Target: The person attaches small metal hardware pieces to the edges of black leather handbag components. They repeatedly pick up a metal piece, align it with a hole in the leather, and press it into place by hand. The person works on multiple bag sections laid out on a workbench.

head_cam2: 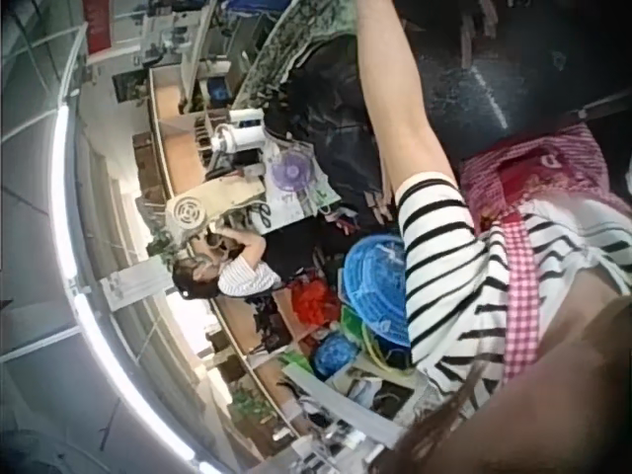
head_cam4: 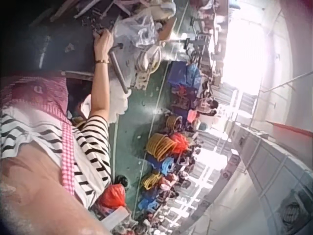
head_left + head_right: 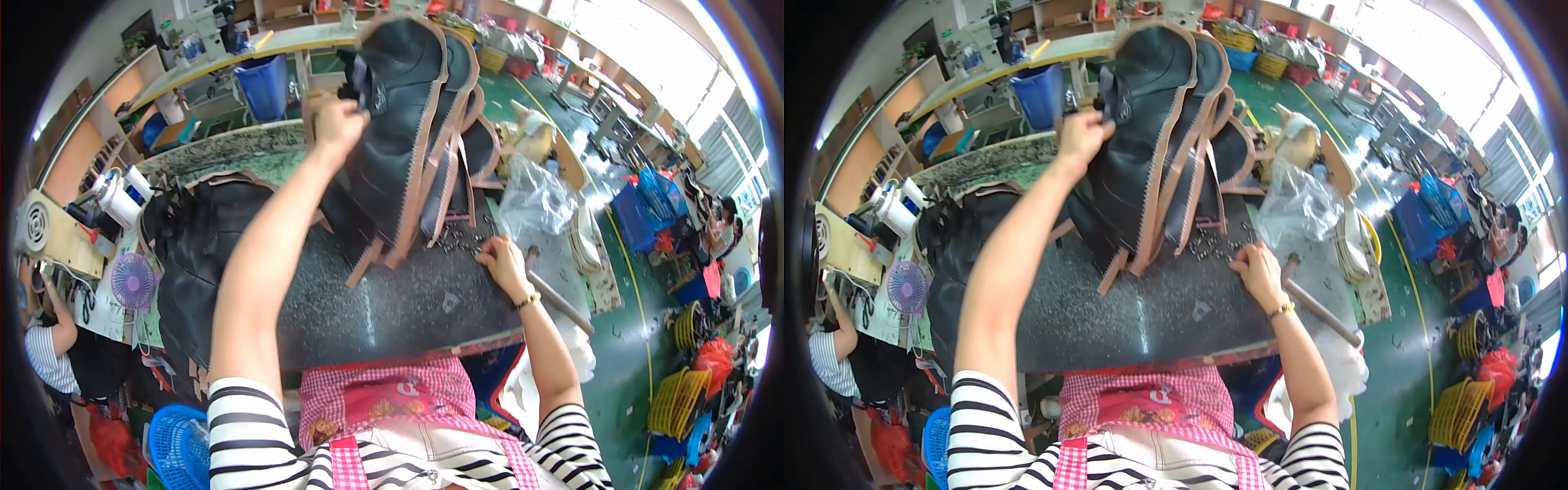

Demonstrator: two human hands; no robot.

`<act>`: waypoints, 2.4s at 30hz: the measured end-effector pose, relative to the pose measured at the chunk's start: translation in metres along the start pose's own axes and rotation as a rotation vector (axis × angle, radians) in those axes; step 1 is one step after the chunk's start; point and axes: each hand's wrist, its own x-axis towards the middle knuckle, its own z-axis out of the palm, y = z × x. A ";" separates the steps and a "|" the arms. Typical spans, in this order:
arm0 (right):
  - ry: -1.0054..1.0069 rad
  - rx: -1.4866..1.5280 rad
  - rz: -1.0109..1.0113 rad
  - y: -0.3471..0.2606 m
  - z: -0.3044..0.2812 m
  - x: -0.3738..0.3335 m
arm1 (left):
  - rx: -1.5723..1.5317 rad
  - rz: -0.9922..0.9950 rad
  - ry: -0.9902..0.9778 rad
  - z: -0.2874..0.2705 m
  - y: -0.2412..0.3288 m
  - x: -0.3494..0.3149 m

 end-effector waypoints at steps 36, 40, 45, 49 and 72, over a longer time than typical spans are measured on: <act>-0.866 1.193 -0.275 -0.156 -0.019 -0.094 | 0.034 0.820 -0.394 -0.071 0.068 -0.310; -0.727 1.004 -0.455 -0.157 -0.027 -0.093 | 0.241 0.951 -0.382 -0.075 0.068 -0.315; -0.523 0.694 -0.606 -0.168 -0.038 -0.104 | 0.326 1.046 -0.333 -0.072 0.059 -0.323; -0.448 0.665 -0.558 -0.167 -0.032 -0.114 | 0.373 1.060 -0.326 -0.069 0.059 -0.325; -1.128 1.432 0.125 -0.135 0.019 -0.116 | 0.086 0.641 -0.439 -0.059 0.036 -0.345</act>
